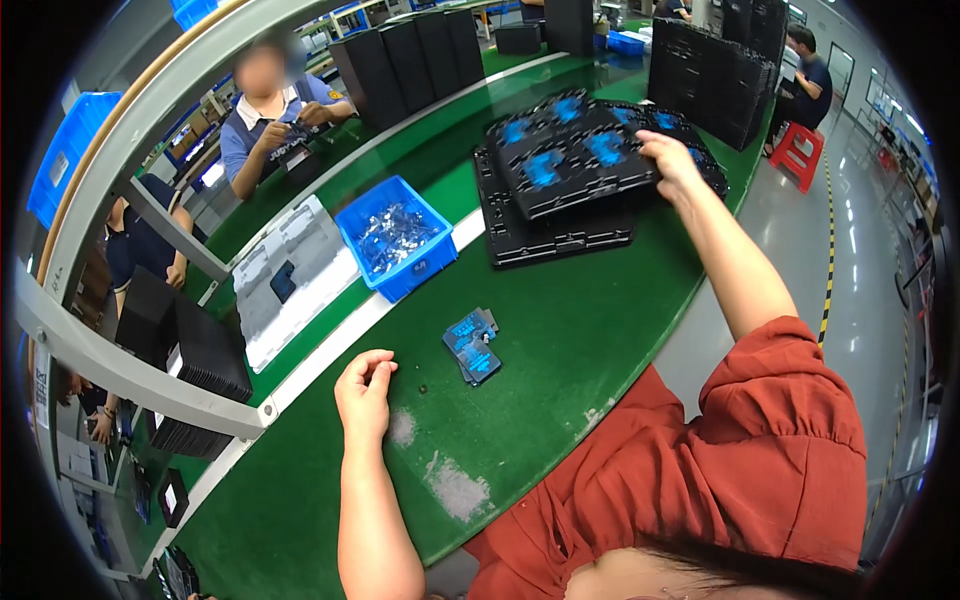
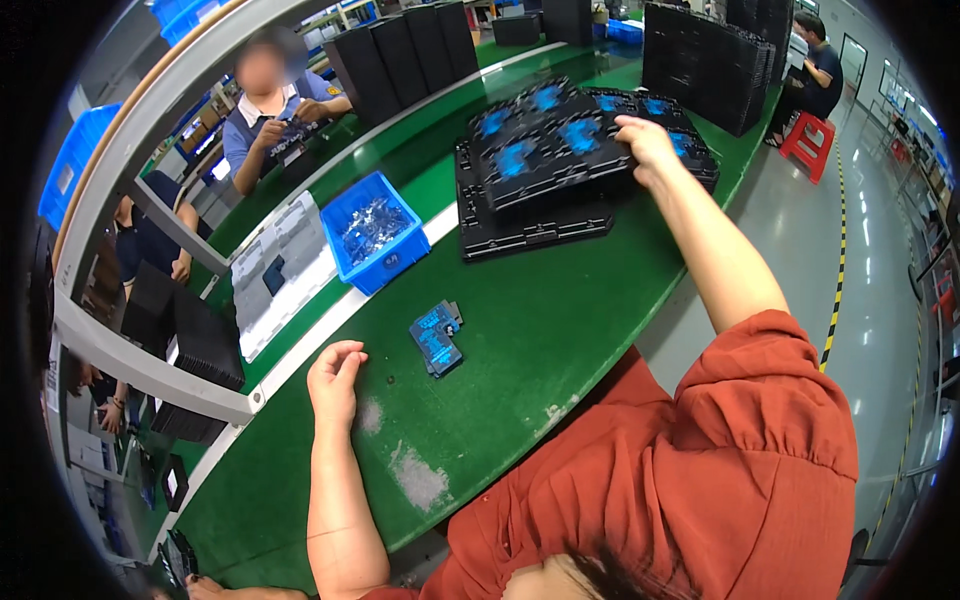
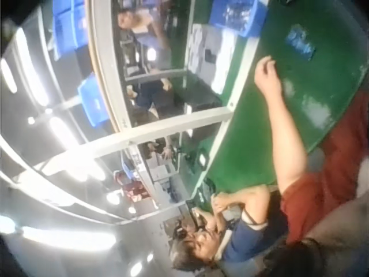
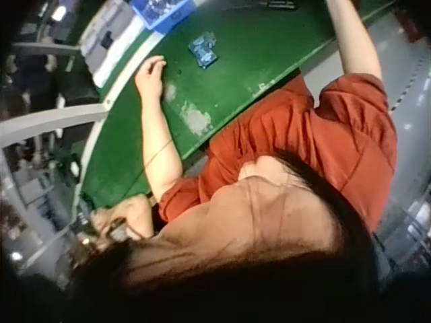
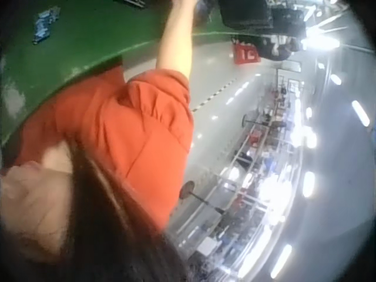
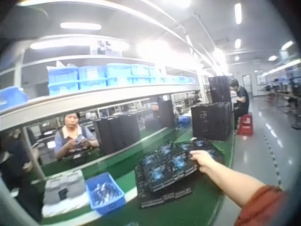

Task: The person repeatedly picks up small blue electronic components from a black tray and places them into clear plastic bags on a green workbench. They seal each bag and set it aside, then retrieve more components from the tray to continue the process.

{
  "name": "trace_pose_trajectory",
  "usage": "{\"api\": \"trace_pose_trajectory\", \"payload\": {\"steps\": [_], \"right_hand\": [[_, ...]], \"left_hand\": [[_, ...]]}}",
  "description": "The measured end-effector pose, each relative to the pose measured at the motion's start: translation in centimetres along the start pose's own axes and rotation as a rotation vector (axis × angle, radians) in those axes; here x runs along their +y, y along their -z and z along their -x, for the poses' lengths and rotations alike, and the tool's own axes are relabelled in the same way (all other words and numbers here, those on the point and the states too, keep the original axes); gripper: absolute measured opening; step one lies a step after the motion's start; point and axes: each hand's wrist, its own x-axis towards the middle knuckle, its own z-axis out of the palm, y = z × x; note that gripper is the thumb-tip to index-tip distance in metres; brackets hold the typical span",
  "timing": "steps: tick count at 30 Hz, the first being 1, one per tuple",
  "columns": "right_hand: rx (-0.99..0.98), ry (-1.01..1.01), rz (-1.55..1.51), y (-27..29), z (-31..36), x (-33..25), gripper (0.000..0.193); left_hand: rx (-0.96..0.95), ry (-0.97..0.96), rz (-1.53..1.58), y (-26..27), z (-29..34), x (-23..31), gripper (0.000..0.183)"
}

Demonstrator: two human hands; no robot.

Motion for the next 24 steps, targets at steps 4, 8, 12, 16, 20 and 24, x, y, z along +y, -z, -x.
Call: {"api": "trace_pose_trajectory", "payload": {"steps": [4,8,12,16,20,24], "right_hand": [[0.083,0.053,-0.057,5.9,-2.1,-2.2,0.039],[0.152,0.147,0.004,13.1,-5.0,-3.0,0.041],[0.313,0.185,0.479,16.0,-6.2,-2.7,0.037],[0.37,0.186,0.951,16.7,-6.3,-1.7,0.039],[0.24,0.237,1.067,19.0,-6.7,-1.3,0.042],[0.106,0.267,1.073,19.3,-5.5,-1.9,0.045]], "left_hand": [[0.0,0.022,-0.013,-0.2,-0.1,0.1,0.01],[-0.008,0.044,-0.02,-0.7,-0.3,0.3,0.01],[0.002,0.014,-0.019,-0.5,-0.5,-0.4,0.01],[0.013,0.019,-0.039,-0.5,-0.4,-0.1,0.01],[0.01,0.006,-0.042,-0.5,-0.4,-0.2,0.01],[0.033,-0.011,-0.097,-0.7,-0.3,0.1,0.01]]}}
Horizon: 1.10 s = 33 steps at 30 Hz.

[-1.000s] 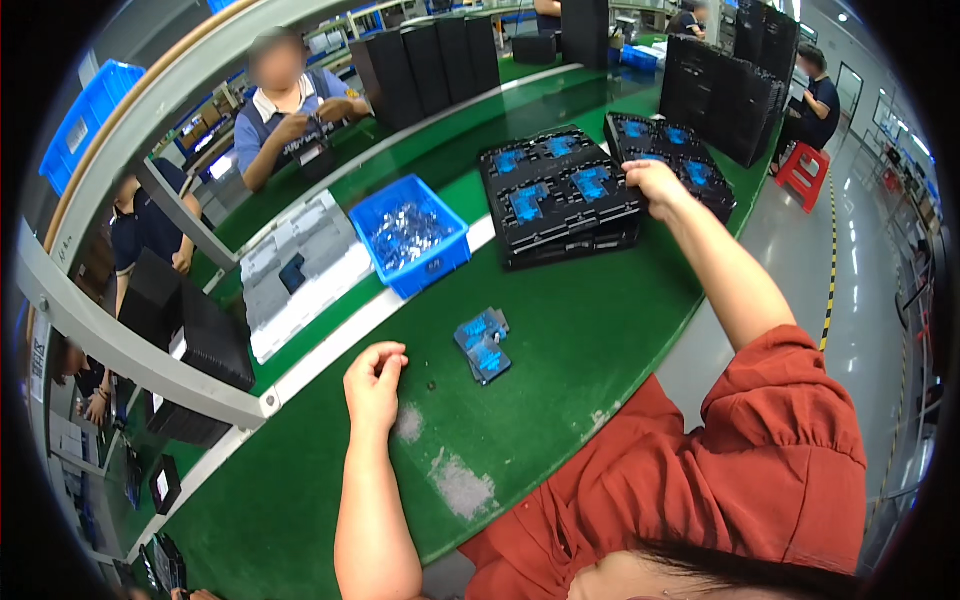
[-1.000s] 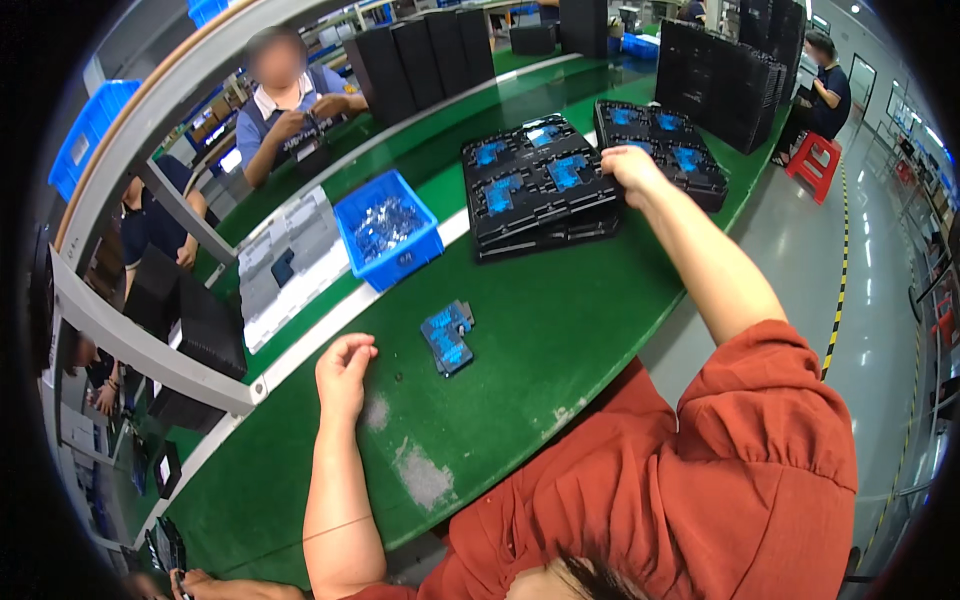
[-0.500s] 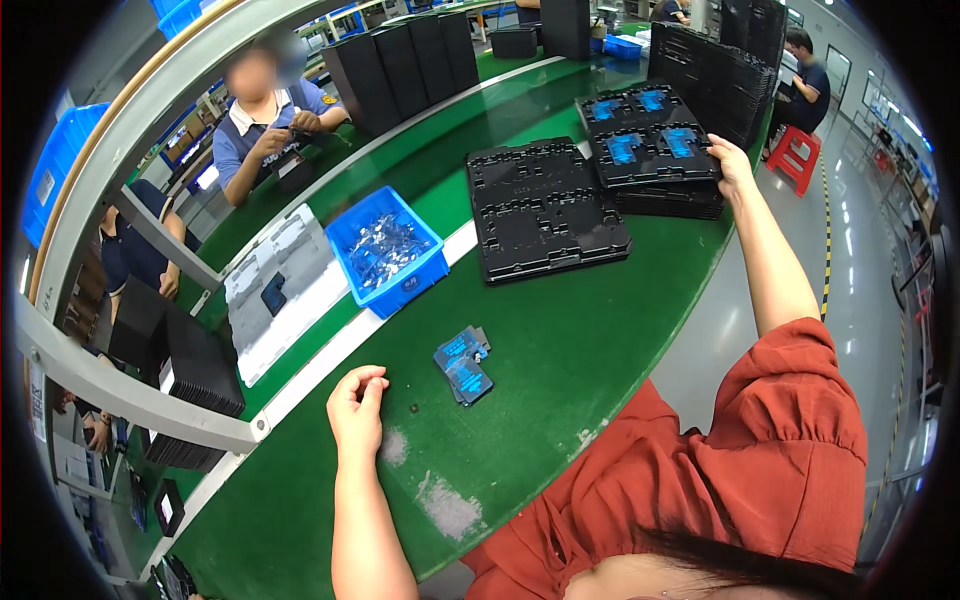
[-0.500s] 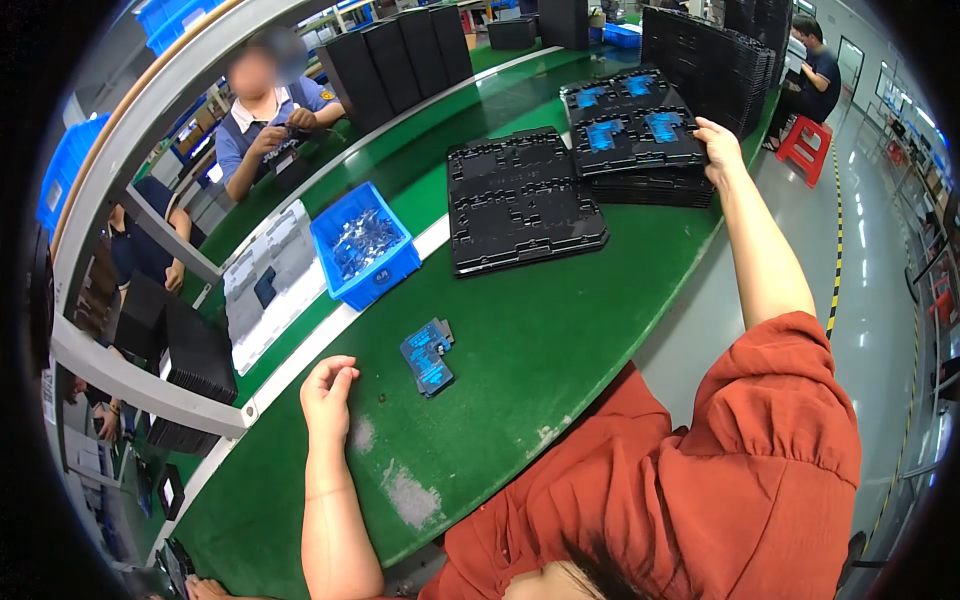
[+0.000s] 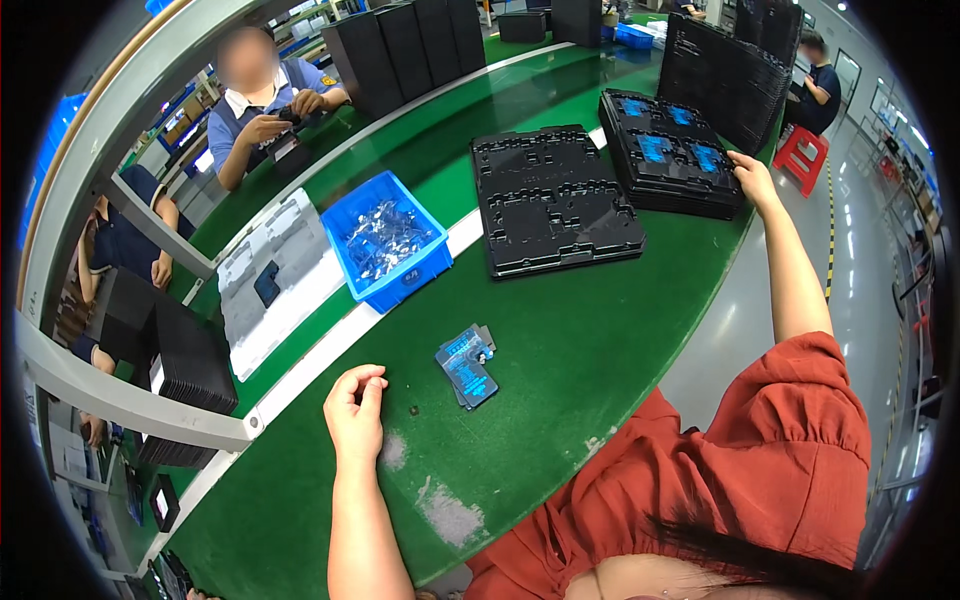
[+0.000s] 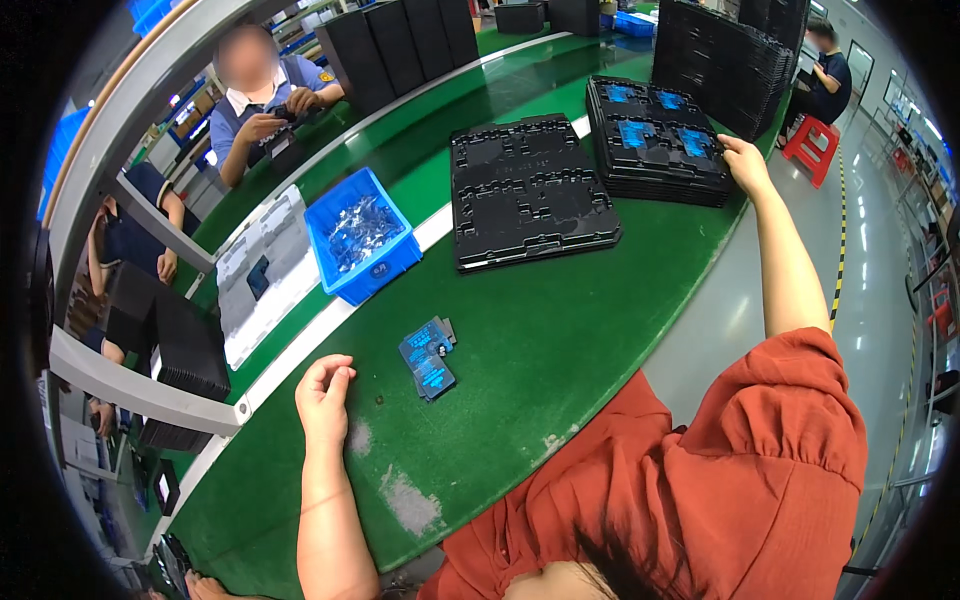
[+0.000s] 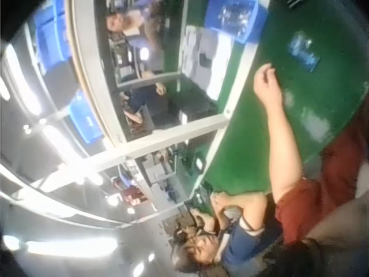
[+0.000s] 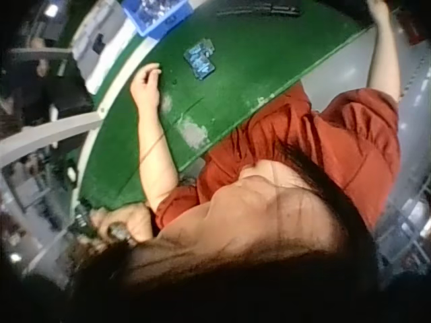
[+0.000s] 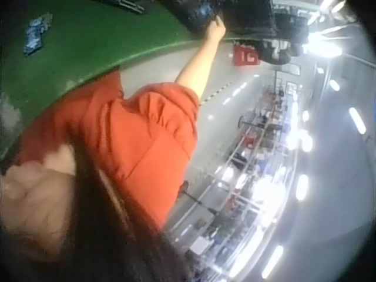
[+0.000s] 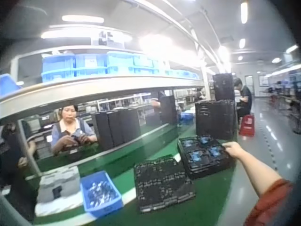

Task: The person repeatedly picks up small blue electronic components from a black tray and places them into clear plastic bags on a green workbench. They seal each bag and set it aside, then retrieve more components from the tray to continue the process.

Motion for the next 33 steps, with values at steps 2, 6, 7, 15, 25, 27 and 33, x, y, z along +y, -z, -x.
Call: {"api": "trace_pose_trajectory", "payload": {"steps": [2,6,7,15,25,27,33], "right_hand": [[0.0,-0.005,0.021,-0.1,0.0,0.0,0.044],[0.081,-0.09,0.367,-1.4,0.0,-1.1,0.045],[0.097,-0.113,0.386,-1.5,0.1,-1.6,0.044],[0.298,0.55,0.319,-5.7,4.7,-15.7,0.041],[-0.521,1.584,-0.122,-25.6,17.4,-50.0,0.033],[-0.577,1.578,0.039,-29.2,18.4,-53.5,0.037],[-0.707,1.507,0.21,-34.8,19.4,-58.4,0.04]], "left_hand": [[0.003,-0.012,-0.013,-0.1,0.1,0.1,0.01],[-0.002,-0.021,-0.009,-0.3,0.0,0.3,0.01],[-0.003,-0.03,-0.006,-0.3,0.1,0.3,0.01],[0.033,-0.071,-0.029,-0.8,-0.1,0.8,0.012],[0.02,-0.099,-0.055,-0.6,-0.3,-0.2,0.012],[-0.006,-0.053,-0.014,-0.5,-0.3,0.1,0.013],[-0.01,-0.065,-0.106,-0.5,-0.2,0.6,0.014]]}}
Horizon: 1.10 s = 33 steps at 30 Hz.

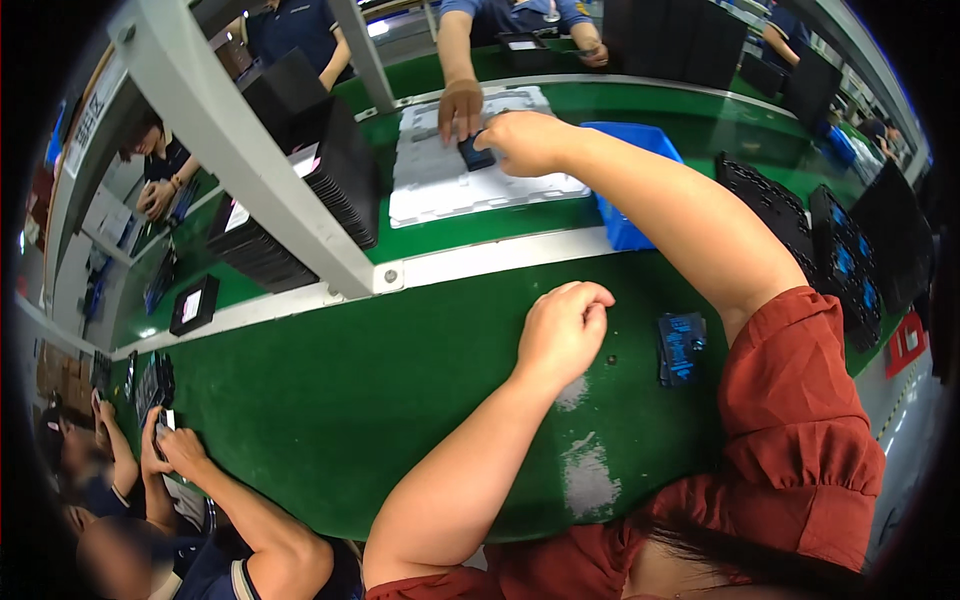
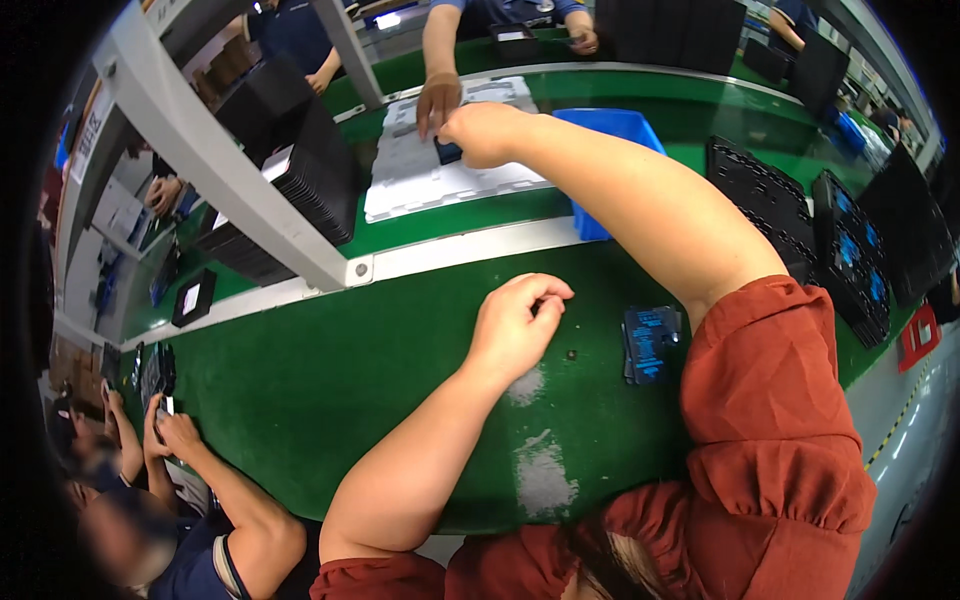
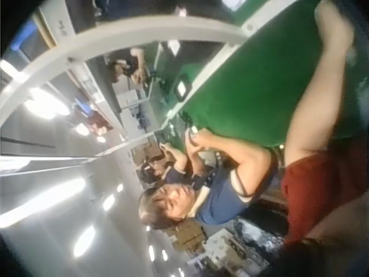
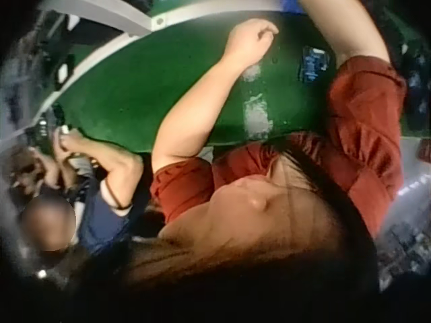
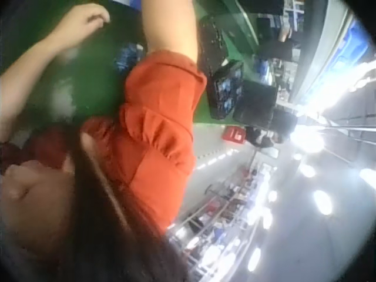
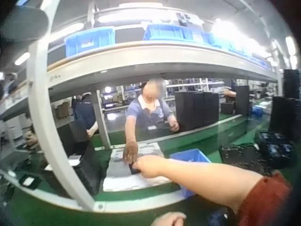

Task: The person repeatedly picks up small blue electronic components from a black tray and places them into clear plastic bags on a green workbench. They seal each bag and set it aside, then retrieve more components from the tray to continue the process.

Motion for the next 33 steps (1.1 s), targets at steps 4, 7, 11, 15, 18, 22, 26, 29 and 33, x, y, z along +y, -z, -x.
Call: {"api": "trace_pose_trajectory", "payload": {"steps": [4,7,11,15,18,22,26,29,33], "right_hand": [[-0.046,-0.036,-0.062,-1.3,-2.3,0.8,0.048],[-0.161,-0.047,-0.041,-2.2,-4.3,1.7,0.063],[-0.245,-0.112,-0.128,-3.3,-6.7,3.7,0.084],[-0.388,-0.134,-0.245,-3.3,-8.1,5.1,0.093],[-0.319,-0.099,-0.241,-4.1,-8.0,5.6,0.089],[-0.267,-0.066,-0.236,-3.8,-6.6,3.8,0.081],[-0.266,-0.04,-0.146,-3.4,-5.0,1.7,0.076],[-0.264,-0.035,-0.124,-3.0,-4.2,-0.2,0.074],[-0.174,-0.074,-0.124,-4.2,-3.4,-0.8,0.073]], "left_hand": [[-0.006,0.002,-0.007,0.3,0.0,0.1,0.014],[0.02,-0.01,-0.01,0.1,-0.1,-0.3,0.014],[0.058,-0.063,0.016,-0.2,-0.1,-0.4,0.013],[0.087,-0.092,0.006,-0.2,-0.1,-0.5,0.011],[0.081,-0.08,0.036,-0.2,-0.1,-0.5,0.011],[0.087,-0.1,0.024,-0.1,0.0,-0.6,0.012],[0.042,-0.055,0.006,0.1,-0.1,-0.3,0.013],[0.023,-0.026,-0.008,0.4,-0.1,-0.4,0.013],[0.01,-0.03,-0.001,0.3,-0.2,-0.3,0.013]]}}
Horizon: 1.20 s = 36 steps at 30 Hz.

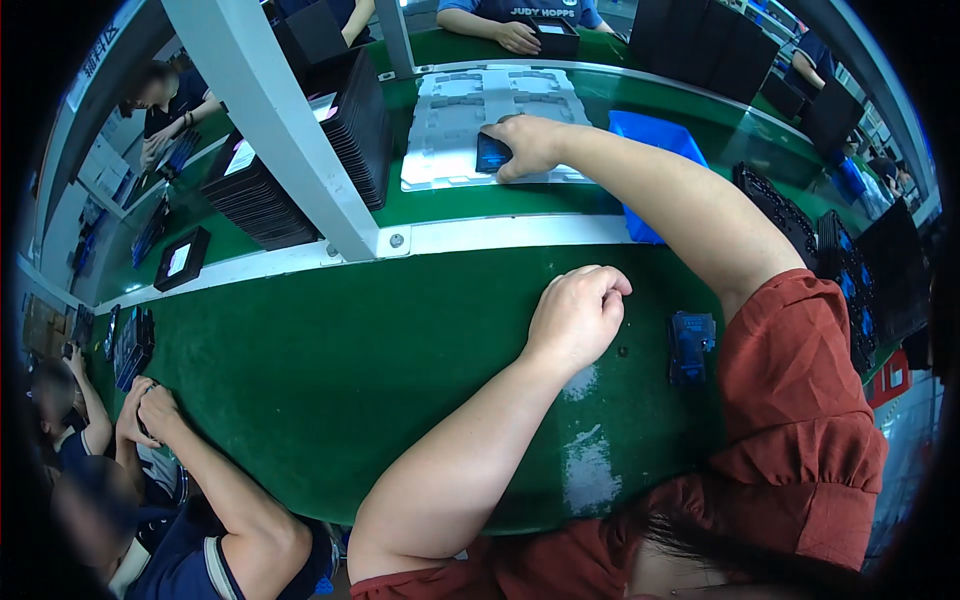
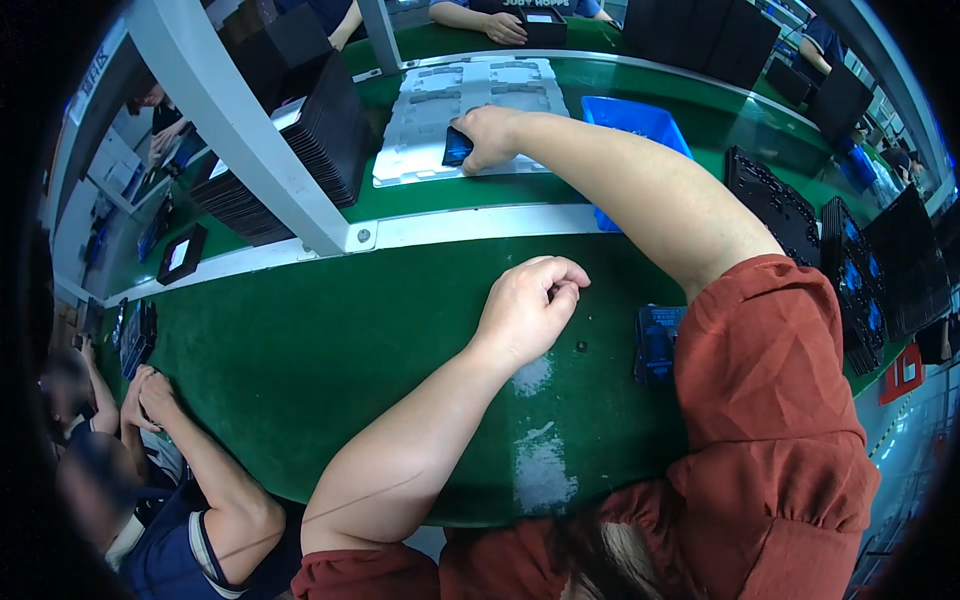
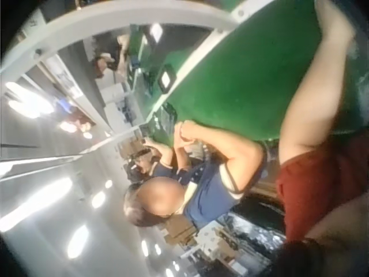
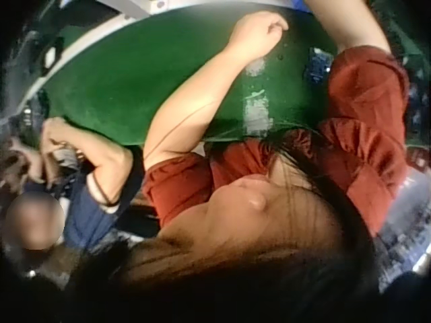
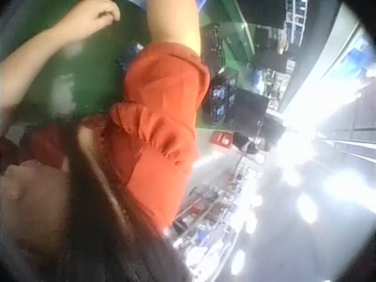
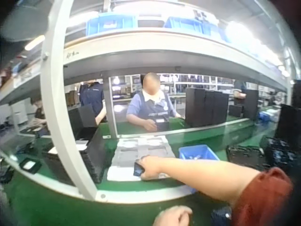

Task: The person repeatedly picks up small blue electronic components from a black tray and places them into clear plastic bags on a green workbench. They seal each bag and set it aside, then retrieve more components from the tray to continue the process.

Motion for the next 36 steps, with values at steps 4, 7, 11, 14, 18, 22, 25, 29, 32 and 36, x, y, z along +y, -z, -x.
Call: {"api": "trace_pose_trajectory", "payload": {"steps": [4,7,11,14,18,22,25,29,32,36], "right_hand": [[-0.051,-0.044,0.053,0.6,0.3,-0.7,0.071],[-0.048,-0.06,0.057,1.4,1.5,-1.9,0.074],[0.181,0.034,-0.042,3.7,7.5,-1.9,0.082],[0.284,0.208,-0.132,5.2,15.6,-2.2,0.085],[0.127,0.146,-0.183,4.7,27.0,-3.3,0.086],[-0.046,-0.063,-0.243,2.0,32.3,-4.4,0.084],[0.119,-0.024,-0.236,-0.2,33.1,-4.3,0.081],[0.179,-0.076,-0.247,-0.7,33.4,-5.1,0.077],[0.236,-0.036,-0.175,-0.9,33.6,-5.4,0.073],[0.307,0.011,-0.116,-1.6,33.7,-5.3,0.07]], "left_hand": [[-0.001,-0.015,-0.001,-0.1,-0.1,0.0,0.013],[-0.001,-0.023,0.017,-0.1,-0.1,-0.3,0.013],[-0.024,-0.012,0.055,-0.4,-0.2,-0.3,0.013],[0.006,0.016,0.08,-0.1,0.0,-0.5,0.013],[0.001,0.048,0.076,0.1,0.0,-0.8,0.013],[-0.044,0.082,0.122,0.1,-0.1,0.1,0.012],[-0.028,0.106,0.116,0.2,0.0,0.4,0.012],[-0.012,0.069,0.129,0.0,-0.1,0.0,0.012],[-0.018,0.059,0.132,0.1,-0.1,-0.1,0.012],[-0.011,0.095,0.169,0.3,0.1,-0.7,0.011]]}}
